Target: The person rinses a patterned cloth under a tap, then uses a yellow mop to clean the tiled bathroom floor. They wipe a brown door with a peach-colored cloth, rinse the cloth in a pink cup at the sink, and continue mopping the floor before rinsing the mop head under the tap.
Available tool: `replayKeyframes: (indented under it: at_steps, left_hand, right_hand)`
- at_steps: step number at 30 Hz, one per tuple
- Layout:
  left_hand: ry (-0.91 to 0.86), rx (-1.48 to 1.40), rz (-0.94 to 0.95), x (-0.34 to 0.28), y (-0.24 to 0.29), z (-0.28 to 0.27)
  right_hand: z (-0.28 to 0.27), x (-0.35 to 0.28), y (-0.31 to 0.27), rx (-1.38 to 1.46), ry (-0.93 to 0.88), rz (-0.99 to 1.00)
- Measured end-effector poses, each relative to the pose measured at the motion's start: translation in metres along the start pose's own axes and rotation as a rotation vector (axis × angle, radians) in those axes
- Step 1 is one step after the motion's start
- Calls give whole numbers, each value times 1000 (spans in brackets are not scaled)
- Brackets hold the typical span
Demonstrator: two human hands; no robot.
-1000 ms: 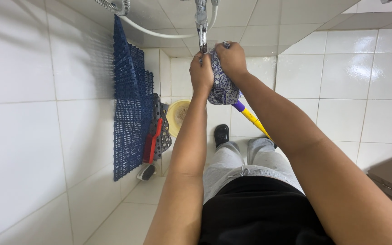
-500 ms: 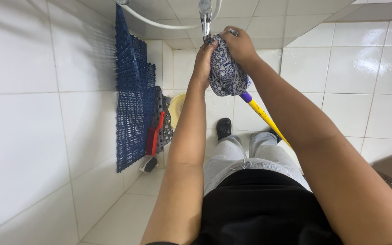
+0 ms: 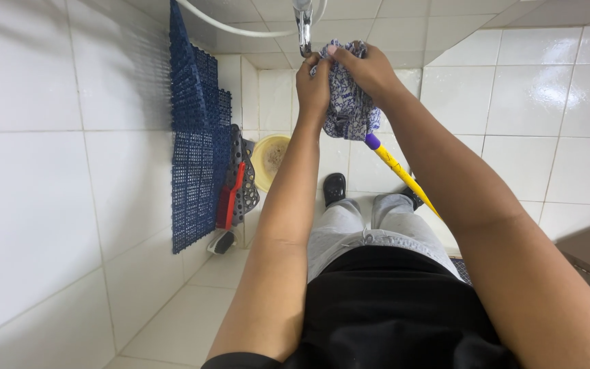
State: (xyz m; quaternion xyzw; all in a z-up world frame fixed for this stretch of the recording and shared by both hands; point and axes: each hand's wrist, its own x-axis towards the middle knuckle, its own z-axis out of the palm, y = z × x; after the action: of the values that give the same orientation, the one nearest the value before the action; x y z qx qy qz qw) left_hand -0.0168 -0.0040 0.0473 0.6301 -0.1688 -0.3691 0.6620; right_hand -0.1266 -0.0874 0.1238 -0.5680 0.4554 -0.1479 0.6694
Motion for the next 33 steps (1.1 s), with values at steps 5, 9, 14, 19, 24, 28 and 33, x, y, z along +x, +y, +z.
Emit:
replayKeyframes:
  at_steps: [5,9,14,19,24,28,33]
  left_hand:
    - [97,216,87,-18,26,19]
    - [156,301,7,-29,43,25]
    - [160,220,104,-24,24,23]
    - [54,222,42,-4,-20,10]
    - [-126,-146,-469,-47,29,-6]
    - [-303,-530,-473,-43,-27,-6]
    - [-157,-442,-297,-58,5,-2]
  right_hand:
    - [6,-9,-14,-320,233,-72]
    - [7,-10,-11,-306,299,-68]
    - [7,4,14,-308,369,-147]
    - [-11,26,29,-284,392,-119]
    - [-39,25,17,252,376,166]
    - [-42,7,6,352,177,245]
    - [-49,-25,7,36,23,192]
